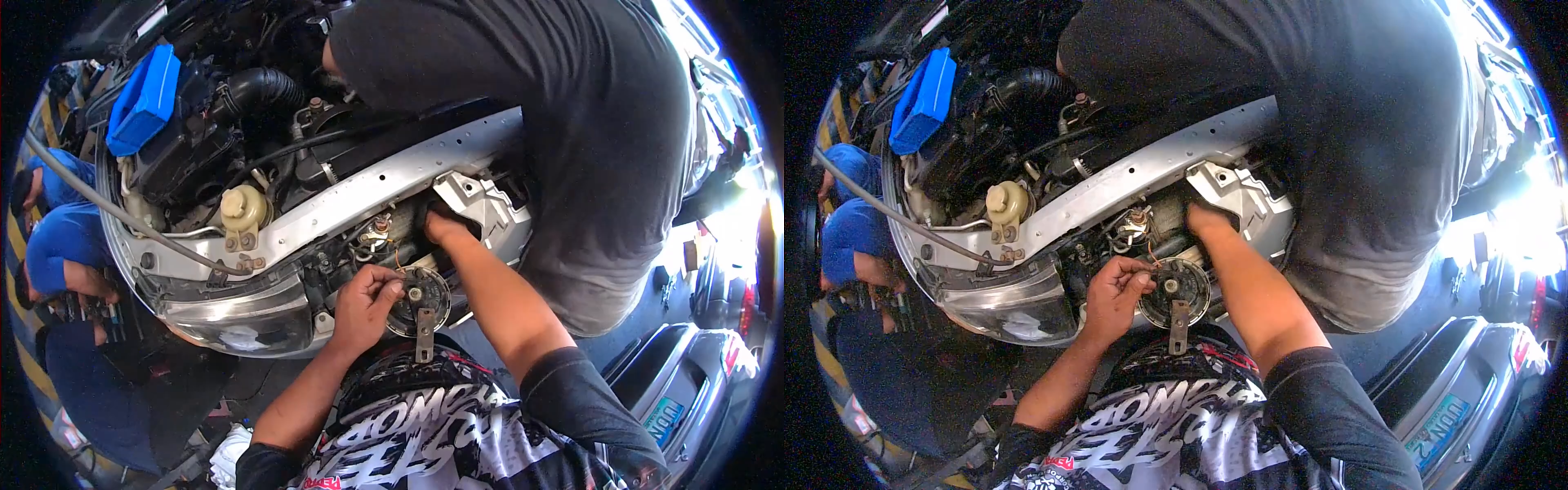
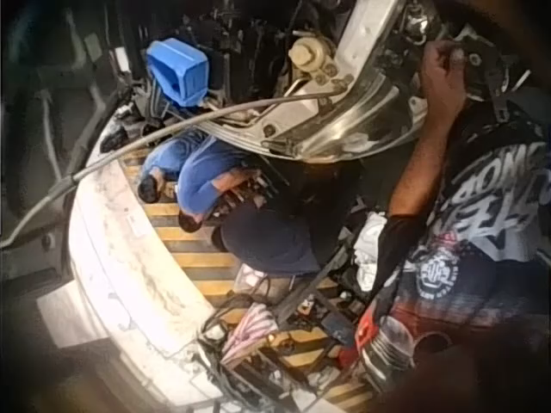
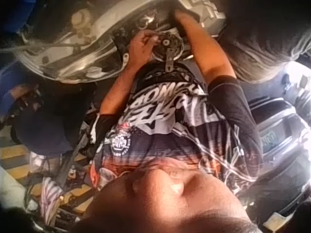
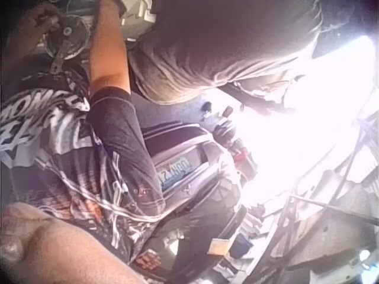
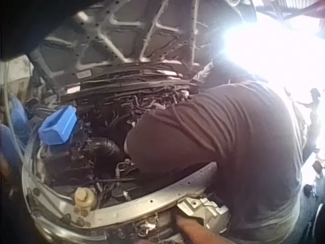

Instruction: Replacing or repairing a horn and electrical components in the engine bay of a vehicle.

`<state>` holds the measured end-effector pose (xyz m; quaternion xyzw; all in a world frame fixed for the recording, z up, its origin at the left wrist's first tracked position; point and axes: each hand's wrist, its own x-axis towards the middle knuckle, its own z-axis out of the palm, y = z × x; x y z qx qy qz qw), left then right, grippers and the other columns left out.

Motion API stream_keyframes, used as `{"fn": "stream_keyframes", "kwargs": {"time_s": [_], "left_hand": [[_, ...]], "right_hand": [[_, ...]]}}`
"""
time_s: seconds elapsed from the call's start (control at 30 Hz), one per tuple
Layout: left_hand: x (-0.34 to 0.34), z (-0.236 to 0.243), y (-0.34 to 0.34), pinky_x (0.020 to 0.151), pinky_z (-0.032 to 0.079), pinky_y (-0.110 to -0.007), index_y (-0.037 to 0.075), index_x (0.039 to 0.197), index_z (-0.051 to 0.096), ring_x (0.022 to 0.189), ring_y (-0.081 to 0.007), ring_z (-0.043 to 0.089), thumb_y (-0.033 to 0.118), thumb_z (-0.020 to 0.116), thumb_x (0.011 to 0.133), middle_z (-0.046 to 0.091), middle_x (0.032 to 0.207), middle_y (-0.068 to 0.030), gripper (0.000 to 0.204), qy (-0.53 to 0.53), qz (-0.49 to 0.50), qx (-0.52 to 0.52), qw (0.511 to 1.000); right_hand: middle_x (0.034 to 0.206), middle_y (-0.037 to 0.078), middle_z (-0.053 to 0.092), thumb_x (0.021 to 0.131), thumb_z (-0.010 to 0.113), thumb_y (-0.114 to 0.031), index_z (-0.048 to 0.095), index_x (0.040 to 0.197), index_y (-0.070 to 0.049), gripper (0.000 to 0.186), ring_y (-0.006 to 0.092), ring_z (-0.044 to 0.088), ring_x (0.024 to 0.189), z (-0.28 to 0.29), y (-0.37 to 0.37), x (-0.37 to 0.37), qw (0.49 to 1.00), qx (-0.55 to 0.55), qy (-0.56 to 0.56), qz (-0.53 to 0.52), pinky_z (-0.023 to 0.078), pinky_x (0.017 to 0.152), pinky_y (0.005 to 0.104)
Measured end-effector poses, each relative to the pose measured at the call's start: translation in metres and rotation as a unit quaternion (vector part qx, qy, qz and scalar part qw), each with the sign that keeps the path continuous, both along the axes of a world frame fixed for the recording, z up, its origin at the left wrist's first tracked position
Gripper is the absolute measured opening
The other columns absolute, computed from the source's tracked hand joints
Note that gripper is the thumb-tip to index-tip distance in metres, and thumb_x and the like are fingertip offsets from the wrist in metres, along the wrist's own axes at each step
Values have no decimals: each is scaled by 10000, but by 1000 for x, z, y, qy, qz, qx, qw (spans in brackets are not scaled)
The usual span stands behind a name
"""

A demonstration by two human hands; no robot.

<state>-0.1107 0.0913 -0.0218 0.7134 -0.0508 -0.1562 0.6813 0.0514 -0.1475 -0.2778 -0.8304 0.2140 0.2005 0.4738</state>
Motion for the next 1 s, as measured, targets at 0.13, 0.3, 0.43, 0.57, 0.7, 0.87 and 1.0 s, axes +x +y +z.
{"fn": "stream_keyframes", "kwargs": {"time_s": [0.13,0.3,0.43,0.57,0.7,0.87,1.0], "left_hand": [[6,6,-9,825,576,-318,-17,1130,586,914,-163,696,136,596,1034,685,1061,-104,181,-12,-19,-13,1000],[6,5,-8,824,572,-318,-24,1140,584,923,-171,695,142,586,1040,685,1063,-109,194,-5,-2,-31,999],[6,-1,-8,802,560,-281,-29,1131,599,891,-135,693,129,603,1034,698,1009,-88,185,-10,6,-36,999],[5,4,-5,810,566,-315,-22,1146,587,896,-165,693,139,572,1044,687,1056,-109,191,-2,6,-20,1000],[4,4,-5,809,562,-309,-22,1140,591,893,-162,692,132,572,1041,687,1062,-108,184,3,12,-17,1000],[1,2,-9,808,565,-312,-17,1128,596,895,-165,693,121,581,1035,688,1051,-105,167,12,20,-19,1000],[-1,2,-8,817,572,-323,-12,1123,600,900,-171,698,116,591,1030,693,1054,-108,159,10,25,-28,999]], "right_hand": [[1455,203,553,930,527,-256,587,1365,-93,468,359,485,1377,58,-21,-14,949,-255,-12,185,389,1151,468],[1439,251,545,901,564,-179,575,1340,-48,459,394,542,1323,144,-1,-26,916,-278,18,289,440,1109,490],[1336,279,601,876,595,-153,600,1266,18,426,408,599,1238,158,3,-32,898,-253,61,354,499,1035,472],[1278,254,654,840,624,-147,690,1153,28,365,415,659,1142,180,6,-39,886,-253,-13,388,555,950,449],[1302,289,615,822,646,-180,636,1207,54,451,395,608,1223,198,7,-28,842,-243,35,480,539,976,420],[1214,297,664,777,648,-156,704,1052,76,364,375,662,1149,184,10,-28,855,-244,37,455,552,945,412],[1152,272,698,752,667,-169,716,1042,64,375,380,681,1109,189,28,-35,895,-152,-33,419,551,923,426]]}}
